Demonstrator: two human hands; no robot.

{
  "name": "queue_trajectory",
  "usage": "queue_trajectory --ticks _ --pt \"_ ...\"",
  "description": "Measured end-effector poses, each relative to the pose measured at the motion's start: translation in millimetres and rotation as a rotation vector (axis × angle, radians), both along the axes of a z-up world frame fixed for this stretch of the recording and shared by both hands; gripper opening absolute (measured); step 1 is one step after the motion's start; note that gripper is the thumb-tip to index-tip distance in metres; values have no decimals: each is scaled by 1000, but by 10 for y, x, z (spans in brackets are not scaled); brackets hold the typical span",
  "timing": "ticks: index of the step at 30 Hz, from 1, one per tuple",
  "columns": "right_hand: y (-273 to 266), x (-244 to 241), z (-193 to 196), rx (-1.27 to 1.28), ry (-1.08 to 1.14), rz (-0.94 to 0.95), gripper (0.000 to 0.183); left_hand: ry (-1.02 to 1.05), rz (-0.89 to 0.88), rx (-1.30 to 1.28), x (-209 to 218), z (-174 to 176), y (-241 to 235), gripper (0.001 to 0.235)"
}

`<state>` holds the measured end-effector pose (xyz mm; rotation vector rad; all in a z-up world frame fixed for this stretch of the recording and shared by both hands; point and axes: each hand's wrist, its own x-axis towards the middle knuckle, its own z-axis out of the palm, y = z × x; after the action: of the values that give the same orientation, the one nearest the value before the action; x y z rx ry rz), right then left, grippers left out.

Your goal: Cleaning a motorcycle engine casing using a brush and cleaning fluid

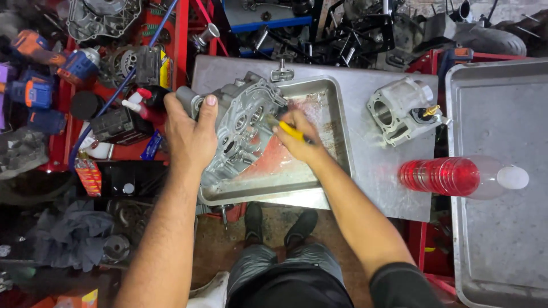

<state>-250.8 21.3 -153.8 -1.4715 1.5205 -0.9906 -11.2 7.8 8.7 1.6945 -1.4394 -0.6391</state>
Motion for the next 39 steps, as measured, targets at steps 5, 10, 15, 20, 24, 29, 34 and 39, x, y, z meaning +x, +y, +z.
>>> queue_trajectory --ticks 5,10,15,20,24,29,34,39 --pt "-185 163 -155 -220 139 -173 23 -14 -9 12 31 13 8 51" --pt "-220 182 -450 -238 31 -170 30 -3 -11 49 59 -11 4 52" --pt "-75 261 -216 -138 -48 -270 22 5 -11 -10 97 -94 -78 50" --pt "-69 99 -456 -152 75 -253 20 10 -4 -8 70 -81 -88 51" --pt "240 763 539 -299 -58 -109 15 -4 2 9 52 -25 -28 50" --pt "462 693 -160 -198 19 -74 18 5 8 13 32 -34 -32 50" --pt "565 889 189 -443 368 -85 22 21 21 22 70 -88 -87 51" --pt "822 1445 343 -278 -470 -46 15 -4 53 1 154 -179 -100 48"
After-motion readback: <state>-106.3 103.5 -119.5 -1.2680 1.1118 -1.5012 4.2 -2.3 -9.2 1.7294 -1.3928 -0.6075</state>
